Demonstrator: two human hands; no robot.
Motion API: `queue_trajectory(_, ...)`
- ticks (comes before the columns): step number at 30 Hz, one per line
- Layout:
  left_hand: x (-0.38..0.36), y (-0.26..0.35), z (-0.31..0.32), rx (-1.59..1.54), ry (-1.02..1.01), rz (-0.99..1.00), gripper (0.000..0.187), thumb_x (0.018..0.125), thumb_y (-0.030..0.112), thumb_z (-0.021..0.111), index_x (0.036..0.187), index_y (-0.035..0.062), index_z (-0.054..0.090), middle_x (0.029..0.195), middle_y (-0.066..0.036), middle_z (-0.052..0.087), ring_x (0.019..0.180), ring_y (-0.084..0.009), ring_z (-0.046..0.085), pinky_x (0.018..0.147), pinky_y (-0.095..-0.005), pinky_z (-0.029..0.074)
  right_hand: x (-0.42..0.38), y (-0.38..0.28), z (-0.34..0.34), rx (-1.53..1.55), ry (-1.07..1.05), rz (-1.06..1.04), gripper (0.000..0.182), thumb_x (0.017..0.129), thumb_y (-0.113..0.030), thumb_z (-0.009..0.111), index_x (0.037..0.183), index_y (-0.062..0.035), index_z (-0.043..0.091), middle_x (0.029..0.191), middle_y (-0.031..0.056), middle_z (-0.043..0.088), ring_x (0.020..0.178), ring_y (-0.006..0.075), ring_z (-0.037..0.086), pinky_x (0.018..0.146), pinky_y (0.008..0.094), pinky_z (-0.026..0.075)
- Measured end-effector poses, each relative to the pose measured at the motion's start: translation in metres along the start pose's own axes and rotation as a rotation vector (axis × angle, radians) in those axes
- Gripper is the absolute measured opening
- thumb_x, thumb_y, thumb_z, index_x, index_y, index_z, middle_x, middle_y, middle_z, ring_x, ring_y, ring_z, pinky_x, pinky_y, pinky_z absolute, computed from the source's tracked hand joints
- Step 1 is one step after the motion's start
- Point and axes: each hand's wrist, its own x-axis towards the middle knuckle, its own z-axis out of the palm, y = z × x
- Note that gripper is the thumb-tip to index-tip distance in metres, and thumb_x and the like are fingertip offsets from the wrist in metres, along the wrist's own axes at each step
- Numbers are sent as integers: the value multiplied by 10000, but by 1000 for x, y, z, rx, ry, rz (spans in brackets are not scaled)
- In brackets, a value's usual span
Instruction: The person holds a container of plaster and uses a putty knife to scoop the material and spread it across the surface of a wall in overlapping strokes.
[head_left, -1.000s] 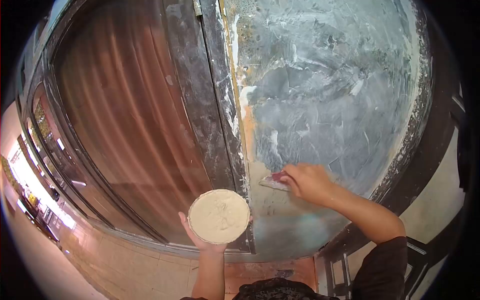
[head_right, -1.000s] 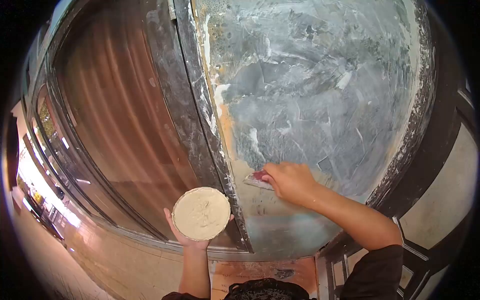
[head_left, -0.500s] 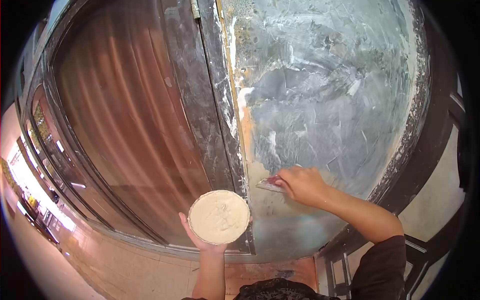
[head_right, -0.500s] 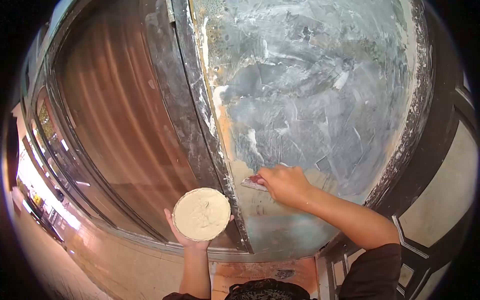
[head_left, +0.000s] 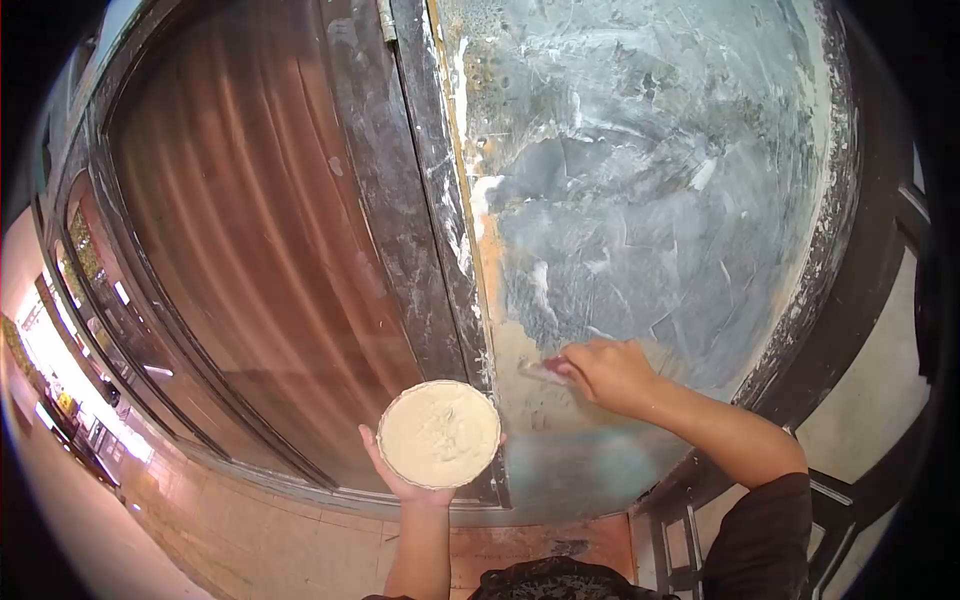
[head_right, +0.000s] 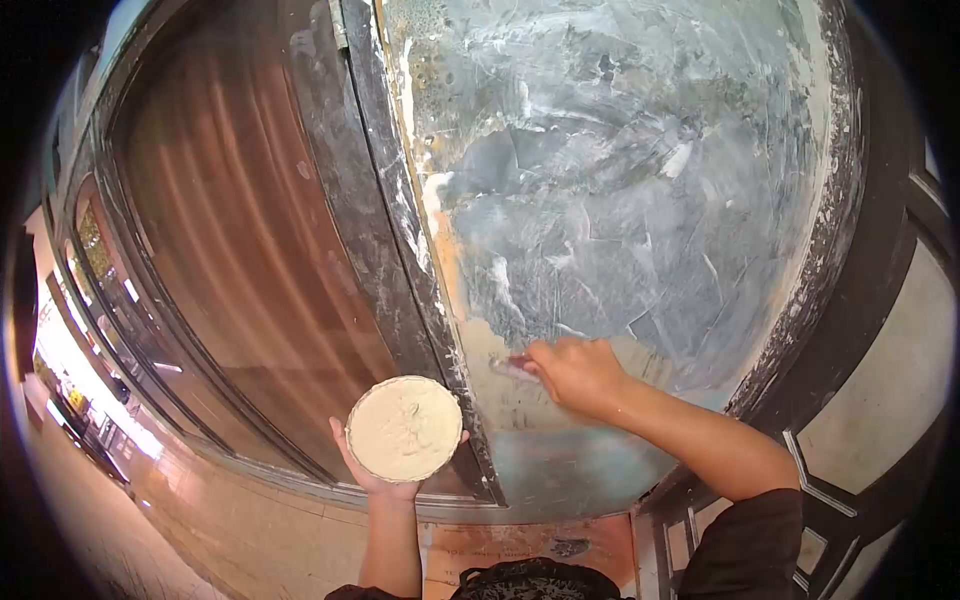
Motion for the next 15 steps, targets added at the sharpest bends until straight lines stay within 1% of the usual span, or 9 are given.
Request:
queue_trajectory(4, -4, -1, 2, 14, -94, -15, 873, 945, 809, 317, 1494, 149, 476, 1565, -145, 438, 1377, -482, 446, 1031, -828, 357, 15, 11, -23, 51, 226, 17, 183, 992, -271, 637, 986, -89, 649, 783, 167, 682, 723, 381, 679, 593, 501, 515)
queue_trajectory(6, 2, -4, -10, 23, -1, 34, 881, 951, 800, 328, 1497, 125, 479, 1563, -168, 442, 1363, -489, 460, 1029, -834, 352, 19, 7, -51, 174, 379, 37, 155, 983, -238, 650, 1004, -85, 670, 817, 150, 694, 747, 372, 679, 629, 483, 524)
queue_trajectory(7, 3, -5, -12, 33, 90, 80, 890, 956, 792, 339, 1500, 101, 481, 1561, -191, 446, 1349, -495, 475, 1026, -840, 346, 19, 7, -59, 177, 378, 33, 155, 983, -238, 650, 1004, -85, 670, 817, 150, 694, 747, 372, 679, 629, 483, 524)
queue_trajectory(9, -2, -9, -2, 10, 34, 28, 884, 951, 802, 325, 1494, 124, 488, 1555, -173, 453, 1359, -481, 471, 1037, -805, 367, 14, 9, -74, 227, 358, -95, 130, 961, -194, 667, 1026, -84, 691, 827, 136, 694, 755, 368, 671, 659, 459, 529)
queue_trajectory(10, -4, -11, 5, -12, -23, -28, 879, 945, 813, 311, 1488, 147, 494, 1550, -156, 461, 1369, -466, 466, 1049, -771, 388, 7, 8, -80, 158, 294, -169, 116, 920, -161, 675, 1020, -114, 711, 911, 79, 724, 831, 306, 685, 674, 422, 532)
queue_trajectory(11, -4, -13, 8, -12, -23, -27, 879, 945, 813, 311, 1488, 147, 494, 1550, -156, 461, 1369, -466, 466, 1049, -771, 388, 2, 4, -84, 159, 293, -170, 116, 920, -161, 675, 1020, -114, 711, 911, 79, 724, 831, 306, 685, 674, 422, 532)
queue_trajectory(13, -6, -19, 15, -19, -16, -69, 884, 940, 821, 309, 1483, 151, 505, 1557, -166, 452, 1363, -476, 467, 1036, -785, 385, -9, -9, -89, -57, 281, -483, 159, 873, -159, 682, 1028, -154, 719, 1014, -6, 740, 948, 221, 688, 717, 391, 528)
queue_trajectory(14, -8, -22, 22, 10, -122, -90, 882, 952, 805, 316, 1478, 123, 508, 1540, -172, 476, 1345, -452, 497, 1064, -713, 419, -16, -15, -90, -157, 264, -543, 183, 858, -193, 676, 1036, -194, 718, 1140, -62, 723, 1046, 169, 663, 793, 373, 526)
queue_trajectory(15, -6, -26, 24, 12, -123, -93, 882, 952, 805, 316, 1478, 123, 508, 1540, -172, 476, 1345, -452, 497, 1064, -713, 419, -21, -21, -93, -158, 265, -539, 183, 858, -193, 676, 1036, -194, 718, 1140, -62, 723, 1046, 169, 663, 793, 373, 526)
